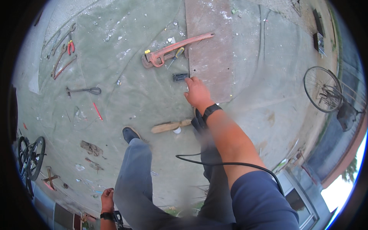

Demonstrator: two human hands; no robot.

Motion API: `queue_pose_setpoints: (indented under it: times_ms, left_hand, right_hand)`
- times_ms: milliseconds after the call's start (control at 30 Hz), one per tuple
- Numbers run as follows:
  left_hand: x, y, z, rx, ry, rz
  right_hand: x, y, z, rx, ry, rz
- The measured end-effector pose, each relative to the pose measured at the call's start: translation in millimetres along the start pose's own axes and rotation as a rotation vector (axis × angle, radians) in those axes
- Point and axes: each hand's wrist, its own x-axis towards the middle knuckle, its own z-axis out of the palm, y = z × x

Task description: The person walks around a cluttered outdoor area, picks up a bicycle gear shifter from a basin, and then uses a multi-tool to adjust the shifter on the bicycle handlebar. The person manipulates the shifter and tool repeatedly.

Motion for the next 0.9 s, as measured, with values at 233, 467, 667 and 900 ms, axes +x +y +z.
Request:
queue_pose_setpoints:
  times_ms: [233,467,667,900]
  left_hand:
    - [25.7,2.4,12.9,0.088,0.047,-0.023]
    - [35.6,5.6,8.9,-0.03,0.044,0.009]
    - [36.6,3.8,-0.4,0.098,0.104,0.048]
    - [-13.9,100.9,20.0,-0.046,0.106,0.097]
  right_hand:
    - [68.2,9.2,39.0,-0.172,-0.046,-0.017]
    - [98.5,11.6,58.3,-0.337,-0.084,-0.048]
    - [88.9,7.7,44.7,-0.199,-0.129,-0.091]
    - [5.6,-70.0,-59.2,0.198,-0.357,-0.161]
